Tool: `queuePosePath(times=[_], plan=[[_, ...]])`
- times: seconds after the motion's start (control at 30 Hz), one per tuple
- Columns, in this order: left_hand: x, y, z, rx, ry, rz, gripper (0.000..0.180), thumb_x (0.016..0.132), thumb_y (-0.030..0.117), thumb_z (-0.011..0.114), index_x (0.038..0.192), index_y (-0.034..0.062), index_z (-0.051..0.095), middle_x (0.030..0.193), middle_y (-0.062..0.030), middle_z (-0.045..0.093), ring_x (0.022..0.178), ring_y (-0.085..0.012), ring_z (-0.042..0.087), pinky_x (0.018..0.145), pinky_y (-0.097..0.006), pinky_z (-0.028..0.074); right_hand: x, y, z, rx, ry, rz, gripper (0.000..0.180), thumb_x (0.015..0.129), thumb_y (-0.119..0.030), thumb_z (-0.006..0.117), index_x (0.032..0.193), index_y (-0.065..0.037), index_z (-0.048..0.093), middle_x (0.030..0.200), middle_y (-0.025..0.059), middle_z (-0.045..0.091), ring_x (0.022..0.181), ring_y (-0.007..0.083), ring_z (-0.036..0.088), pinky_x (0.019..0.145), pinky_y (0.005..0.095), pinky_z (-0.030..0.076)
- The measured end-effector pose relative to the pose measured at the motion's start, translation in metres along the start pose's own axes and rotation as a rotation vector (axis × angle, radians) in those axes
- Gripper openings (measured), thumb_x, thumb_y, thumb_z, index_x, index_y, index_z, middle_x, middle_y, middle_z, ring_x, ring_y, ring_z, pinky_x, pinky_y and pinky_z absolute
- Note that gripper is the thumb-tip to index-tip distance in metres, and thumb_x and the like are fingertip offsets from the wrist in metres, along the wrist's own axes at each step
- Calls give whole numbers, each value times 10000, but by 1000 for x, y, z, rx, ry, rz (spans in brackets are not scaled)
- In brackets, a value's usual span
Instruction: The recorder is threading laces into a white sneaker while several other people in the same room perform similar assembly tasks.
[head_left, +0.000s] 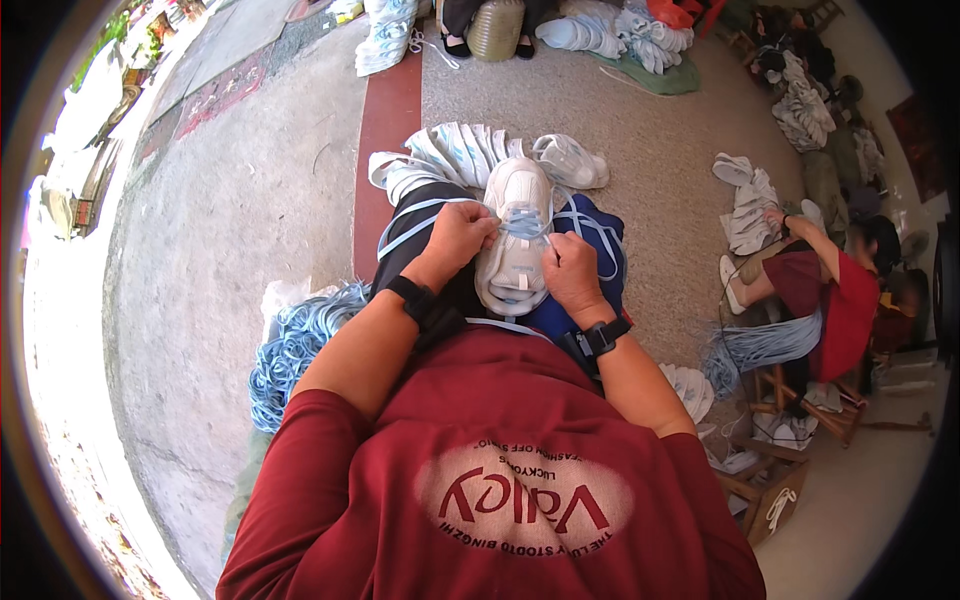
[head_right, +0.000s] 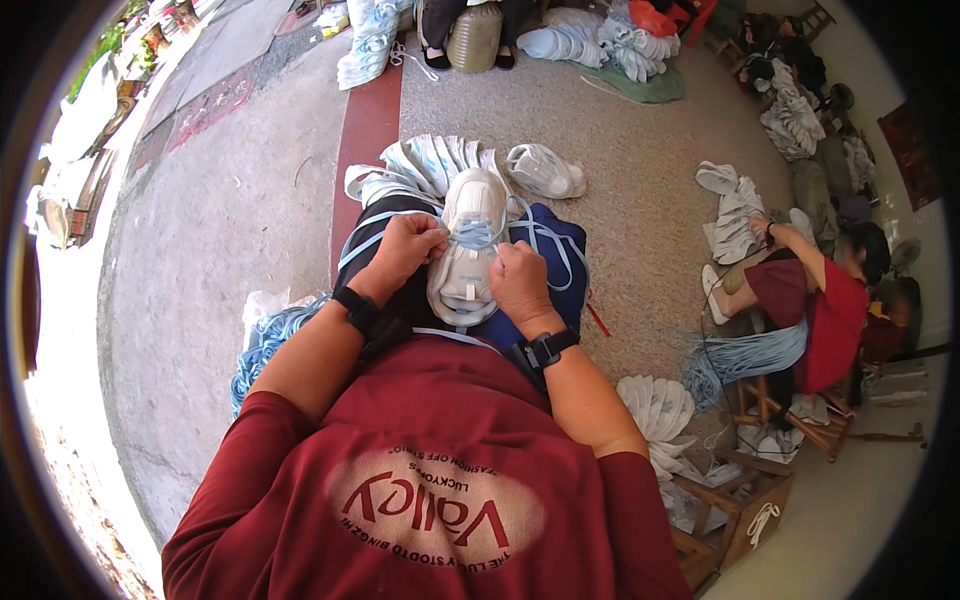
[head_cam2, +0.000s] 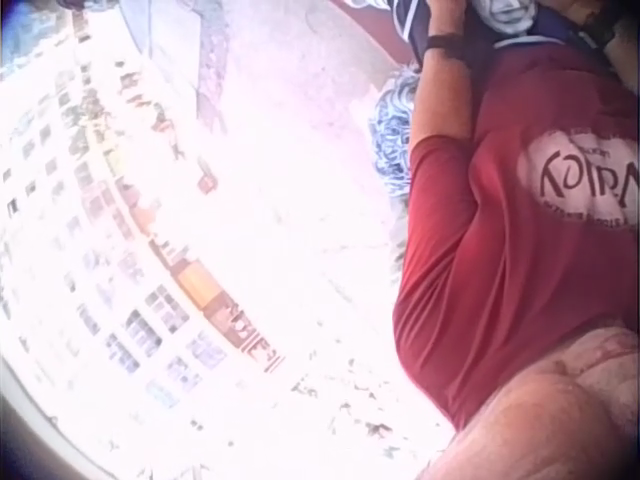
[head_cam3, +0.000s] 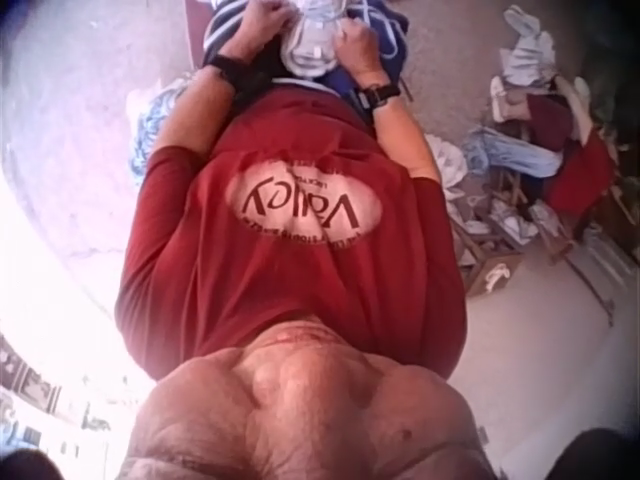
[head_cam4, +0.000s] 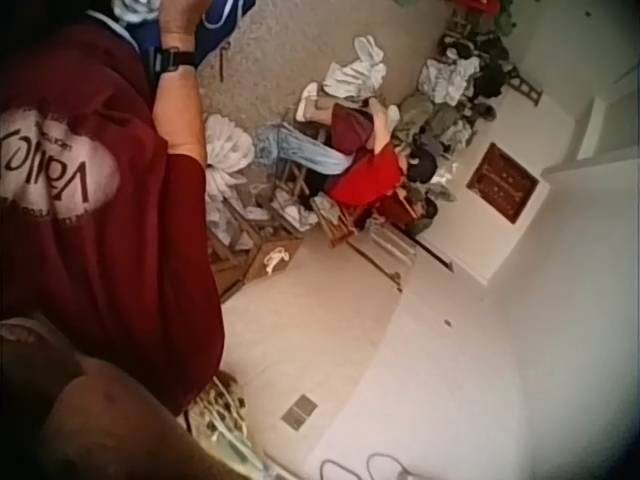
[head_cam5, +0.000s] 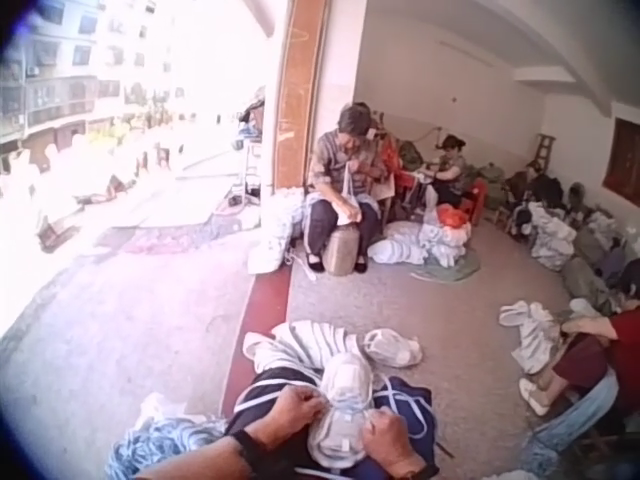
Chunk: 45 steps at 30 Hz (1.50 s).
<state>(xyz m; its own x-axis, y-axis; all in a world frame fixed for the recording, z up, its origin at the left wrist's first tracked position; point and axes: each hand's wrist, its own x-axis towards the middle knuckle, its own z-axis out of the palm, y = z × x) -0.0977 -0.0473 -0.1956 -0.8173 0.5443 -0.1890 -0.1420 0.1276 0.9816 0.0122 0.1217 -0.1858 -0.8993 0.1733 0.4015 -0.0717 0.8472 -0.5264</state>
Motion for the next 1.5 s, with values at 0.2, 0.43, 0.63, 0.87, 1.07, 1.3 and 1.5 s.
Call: queuePosePath(times=[0.2, 0.43, 0.63, 0.87, 1.07, 1.3, 1.5], plan=[[-7, 4, 0, 493, 120, 131, 176, 757, 176, 614, 726, 5, 636, 681, -177, 622, 632, -293, 619, 619, -369, 481, -2, -10, -4, -63, 12, 59, 62, 682, -54, 571, 656, -17, 530, 672, 165, 528, 626, 344, 536, 579, 430, 449], [-17, 2, 18, 747, 345, 502, 137, 758, 149, 622, 719, 19, 607, 620, -153, 586, 540, -275, 563, 548, -350, 450, 5, -25, -3, 16, 54, -154, 94, 663, -30, 593, 754, -19, 612, 783, 142, 548, 701, 321, 547, 617, 401, 462], [-1, 10, 12, 477, 28, 196, 165, 723, 165, 621, 716, 0, 624, 657, -181, 602, 596, -289, 591, 587, -376, 467, 14, -23, 5, 41, -17, -193, 129, 684, -21, 575, 789, -26, 650, 777, 150, 546, 739, 326, 543, 664, 409, 440], [-20, 9, 5, 566, 217, 271, 181, 720, 188, 662, 722, 9, 639, 648, -164, 619, 598, -290, 618, 574, -369, 475, 14, -26, 29, 93, -5, -192, 106, 719, -37, 563, 792, -42, 640, 810, 150, 543, 783, 322, 550, 706, 396, 451], [-29, 34, 16, 941, 40, 414, 171, 756, 166, 574, 732, -3, 590, 737, -201, 607, 711, -364, 600, 659, -420, 473, 16, -22, 31, 22, -16, -147, 73, 724, -74, 555, 732, -41, 620, 795, 135, 538, 820, 296, 526, 734, 384, 419], [-23, 15, 15, 1016, 125, 447, 135, 713, 130, 555, 716, -1, 589, 736, -186, 618, 715, -371, 599, 658, -419, 477, 22, -32, 29, -129, -102, -237, 95, 719, -128, 576, 685, -43, 599, 761, 107, 552, 825, 264, 523, 712, 385, 406], [-15, 2, 2, 442, -17, 303, 176, 715, 115, 609, 831, -6, 664, 694, -143, 639, 581, -177, 589, 581, -300, 464, 23, -32, 19, -260, -142, -254, 110, 722, -114, 542, 725, -46, 629, 766, 138, 582, 807, 275, 558, 683, 410, 414]])
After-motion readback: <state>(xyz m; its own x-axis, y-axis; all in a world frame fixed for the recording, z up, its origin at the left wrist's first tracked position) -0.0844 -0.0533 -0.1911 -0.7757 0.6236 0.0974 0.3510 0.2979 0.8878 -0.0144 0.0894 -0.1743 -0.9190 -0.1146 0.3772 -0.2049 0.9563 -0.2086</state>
